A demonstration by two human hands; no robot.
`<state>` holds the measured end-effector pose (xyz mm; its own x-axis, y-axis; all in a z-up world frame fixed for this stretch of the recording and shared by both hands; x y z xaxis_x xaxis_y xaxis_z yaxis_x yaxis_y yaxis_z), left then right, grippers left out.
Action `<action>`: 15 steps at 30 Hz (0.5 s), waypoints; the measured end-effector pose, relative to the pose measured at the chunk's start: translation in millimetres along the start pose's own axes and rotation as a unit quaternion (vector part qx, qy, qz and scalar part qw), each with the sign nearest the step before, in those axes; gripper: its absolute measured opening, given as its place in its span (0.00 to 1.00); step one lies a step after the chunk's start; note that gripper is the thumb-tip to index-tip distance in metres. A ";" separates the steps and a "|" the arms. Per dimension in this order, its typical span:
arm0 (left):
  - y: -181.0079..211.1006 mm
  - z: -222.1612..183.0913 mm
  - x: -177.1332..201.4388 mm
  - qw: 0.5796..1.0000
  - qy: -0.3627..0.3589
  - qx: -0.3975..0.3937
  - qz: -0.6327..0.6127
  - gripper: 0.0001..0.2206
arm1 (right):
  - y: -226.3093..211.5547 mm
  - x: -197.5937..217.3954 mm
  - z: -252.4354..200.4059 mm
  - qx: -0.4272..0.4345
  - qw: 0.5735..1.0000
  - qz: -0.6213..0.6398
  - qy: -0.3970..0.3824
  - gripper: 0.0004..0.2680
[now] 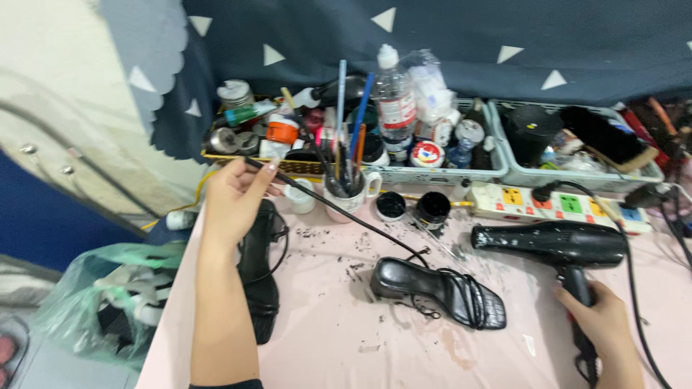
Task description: The person uses a hair dryer to heat the sole and strap of a sandal, then applies a liquid with a fine brush to the sandal's strap and heel area.
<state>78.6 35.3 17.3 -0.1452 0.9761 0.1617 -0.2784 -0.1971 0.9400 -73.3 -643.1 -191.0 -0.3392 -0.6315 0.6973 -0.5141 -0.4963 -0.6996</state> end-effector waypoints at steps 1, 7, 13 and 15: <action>-2.4 -5.3 2.7 1.000 0.003 0.010 0.008 0.11 | 6.2 1.1 3.1 0.004 1.000 0.026 -0.005 0.19; -14.7 -32.2 20.2 0.996 0.034 0.043 0.066 0.10 | 9.4 4.7 -2.6 0.076 0.994 0.078 -0.022 0.18; -45.2 -51.2 24.3 0.996 0.062 0.057 0.018 0.10 | -83.9 14.9 -42.7 0.194 0.981 0.013 -0.010 0.10; -53.2 -57.3 22.2 0.996 0.076 0.053 -0.015 0.10 | -152.9 12.3 -76.2 0.301 0.952 -0.046 0.029 0.11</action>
<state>35.8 62.2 -46.3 -0.2822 0.9548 0.0930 -0.1851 -0.1493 0.9713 -58.9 -529.6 -63.5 -0.3656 -0.5437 0.7555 -0.0052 -0.8105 -0.5858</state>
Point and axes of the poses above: each hand's wrist, its own z-axis towards the middle knuckle, its own x-axis out of the back of the hand, y = z × x, the point moved 8 cm from there along z, towards the middle knuckle, and after that the axes turned 5 degrees about z, right-handed, at the moved point
